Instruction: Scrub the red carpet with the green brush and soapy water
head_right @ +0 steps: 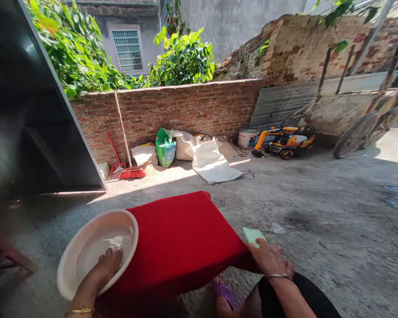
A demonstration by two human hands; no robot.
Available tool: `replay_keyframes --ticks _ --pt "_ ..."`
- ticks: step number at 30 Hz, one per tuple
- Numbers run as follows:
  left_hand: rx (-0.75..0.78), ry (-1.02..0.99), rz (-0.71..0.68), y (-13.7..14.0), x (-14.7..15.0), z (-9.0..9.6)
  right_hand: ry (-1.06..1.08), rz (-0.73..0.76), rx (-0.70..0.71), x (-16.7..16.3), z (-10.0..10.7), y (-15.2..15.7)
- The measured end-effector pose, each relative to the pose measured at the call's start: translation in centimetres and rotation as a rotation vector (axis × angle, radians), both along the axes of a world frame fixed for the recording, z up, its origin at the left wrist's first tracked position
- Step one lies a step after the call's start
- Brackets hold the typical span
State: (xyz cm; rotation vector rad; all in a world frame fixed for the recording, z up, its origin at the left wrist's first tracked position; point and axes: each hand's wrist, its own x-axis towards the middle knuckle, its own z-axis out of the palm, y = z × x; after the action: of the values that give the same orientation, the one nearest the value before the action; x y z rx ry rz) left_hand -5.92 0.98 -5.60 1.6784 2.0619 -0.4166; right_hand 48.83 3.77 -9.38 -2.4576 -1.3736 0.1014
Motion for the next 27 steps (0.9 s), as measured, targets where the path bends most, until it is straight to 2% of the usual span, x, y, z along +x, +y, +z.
replay_keyframes --ticks 2,5,7,13,15,17,19,21,25,27 --pt "-0.003 -0.008 0.007 -0.2 0.5 0.5 0.036 -0.003 -0.03 -0.3 -0.2 0.5" --pt "-0.011 -0.02 0.01 -0.4 1.1 1.1 0.084 0.187 0.068 -3.7 -0.3 1.4" --pt "-0.018 -0.016 0.018 -0.5 1.4 1.5 0.126 0.34 0.077 -8.3 -0.2 2.1" --pt "-0.04 -0.01 0.035 -0.6 1.9 1.9 0.131 0.77 -0.084 -26.1 2.0 3.5" --pt "-0.043 -0.01 0.031 -0.6 1.8 1.8 0.104 0.88 -0.145 -30.1 2.5 3.4" --pt "-0.051 -0.01 0.03 -0.6 1.8 1.7 0.073 0.934 -0.191 -31.9 2.7 3.6" --pt "-0.05 -0.019 0.027 -0.6 1.8 1.6 0.049 0.911 -0.217 -31.3 2.7 4.2" --pt "-0.039 -0.03 0.024 -0.6 1.8 1.8 0.028 0.816 -0.22 -28.5 2.8 5.2" --pt "-0.027 -0.045 0.029 -0.7 2.1 2.1 -0.007 0.512 -0.141 -18.7 3.2 7.6" --pt "-0.018 -0.054 0.03 -0.6 2.2 2.1 -0.021 0.429 -0.087 -12.9 3.4 8.4"
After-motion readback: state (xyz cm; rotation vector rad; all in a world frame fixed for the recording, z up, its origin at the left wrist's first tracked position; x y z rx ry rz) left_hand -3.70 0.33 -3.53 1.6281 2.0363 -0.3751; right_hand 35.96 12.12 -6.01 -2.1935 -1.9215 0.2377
